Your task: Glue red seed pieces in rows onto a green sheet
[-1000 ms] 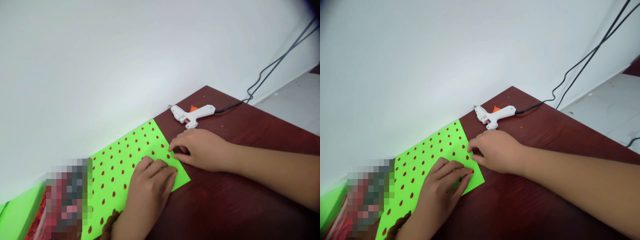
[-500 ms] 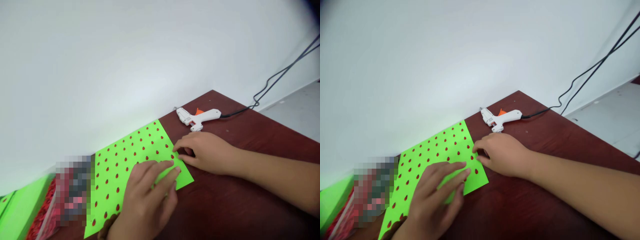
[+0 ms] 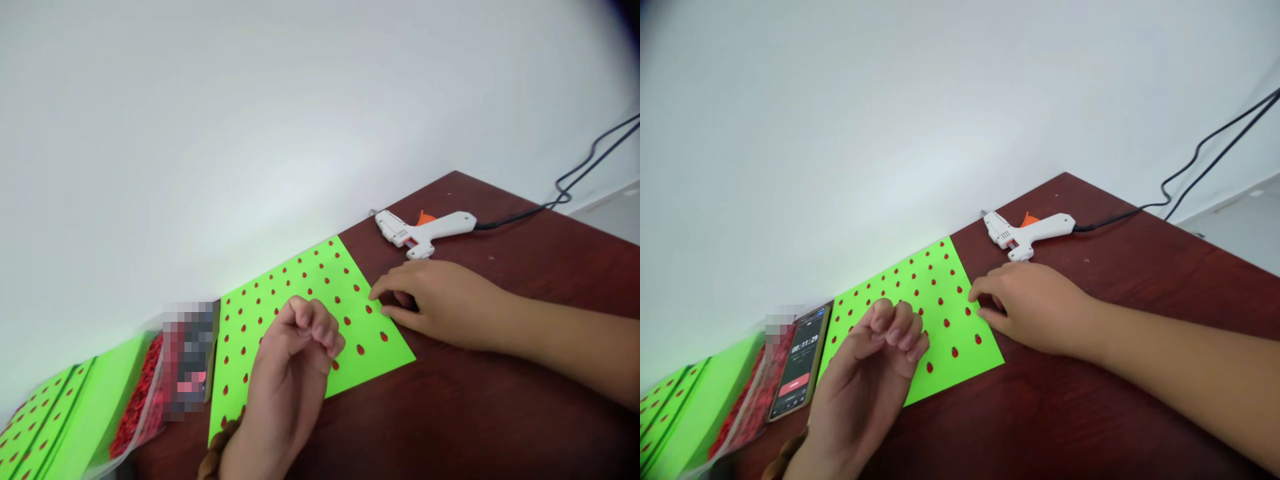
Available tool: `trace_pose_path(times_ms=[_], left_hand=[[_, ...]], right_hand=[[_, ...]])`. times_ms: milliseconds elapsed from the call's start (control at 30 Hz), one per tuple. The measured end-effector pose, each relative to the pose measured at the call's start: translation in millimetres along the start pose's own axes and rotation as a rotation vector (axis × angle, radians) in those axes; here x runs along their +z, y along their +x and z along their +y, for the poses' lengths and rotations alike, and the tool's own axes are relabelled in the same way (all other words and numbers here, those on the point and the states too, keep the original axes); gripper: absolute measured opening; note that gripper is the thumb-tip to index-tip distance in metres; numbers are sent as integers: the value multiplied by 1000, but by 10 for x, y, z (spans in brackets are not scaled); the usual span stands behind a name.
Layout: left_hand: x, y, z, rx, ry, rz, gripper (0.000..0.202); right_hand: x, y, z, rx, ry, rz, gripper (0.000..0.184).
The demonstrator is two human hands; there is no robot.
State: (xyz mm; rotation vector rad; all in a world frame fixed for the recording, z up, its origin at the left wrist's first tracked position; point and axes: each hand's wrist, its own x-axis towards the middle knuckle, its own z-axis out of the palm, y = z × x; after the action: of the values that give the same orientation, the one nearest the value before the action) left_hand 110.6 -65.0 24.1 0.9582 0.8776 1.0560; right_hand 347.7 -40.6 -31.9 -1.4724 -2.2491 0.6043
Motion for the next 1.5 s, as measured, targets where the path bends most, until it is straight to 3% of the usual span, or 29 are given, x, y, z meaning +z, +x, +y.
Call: trace_pose_path(times_ms=[67,167,200,267,400,533,733,1033,1233,1500], left_hand=[[-107,-75,-14,120,428,-108,10],[-352,-271,-39,438,1282,-314,15],[-440,-344,-53,537,1479,-359,21],[-598,-472,-99,660,1659,-391,31],[-779,-597,-223,637,1732,-411,38],[-841,-607,-327,709,1793,-444,44],[-897,-622,-416,725,1800,-466,50],[-844,-603,-457,626,1780,-466,51],[-839,-609,-464,600,1789,-480,51],[-880,-606,-508,663,1752,-435,49]], right_hand=[[2,-2,6,-15,-8,6,22],[8,-16,1,-22,-14,-2,23],[11,-23,-4,-21,-21,-8,23],[14,-29,-18,-19,-54,-20,23],[-31,-6,-112,-14,-155,-42,21],[-173,-30,-343,76,-186,-142,26],[-269,-305,-656,104,-221,-122,43],[-52,-571,-641,-38,-368,-75,44],[-122,-555,-736,-33,-351,-132,46],[-85,-554,-738,-30,-440,-167,46]])
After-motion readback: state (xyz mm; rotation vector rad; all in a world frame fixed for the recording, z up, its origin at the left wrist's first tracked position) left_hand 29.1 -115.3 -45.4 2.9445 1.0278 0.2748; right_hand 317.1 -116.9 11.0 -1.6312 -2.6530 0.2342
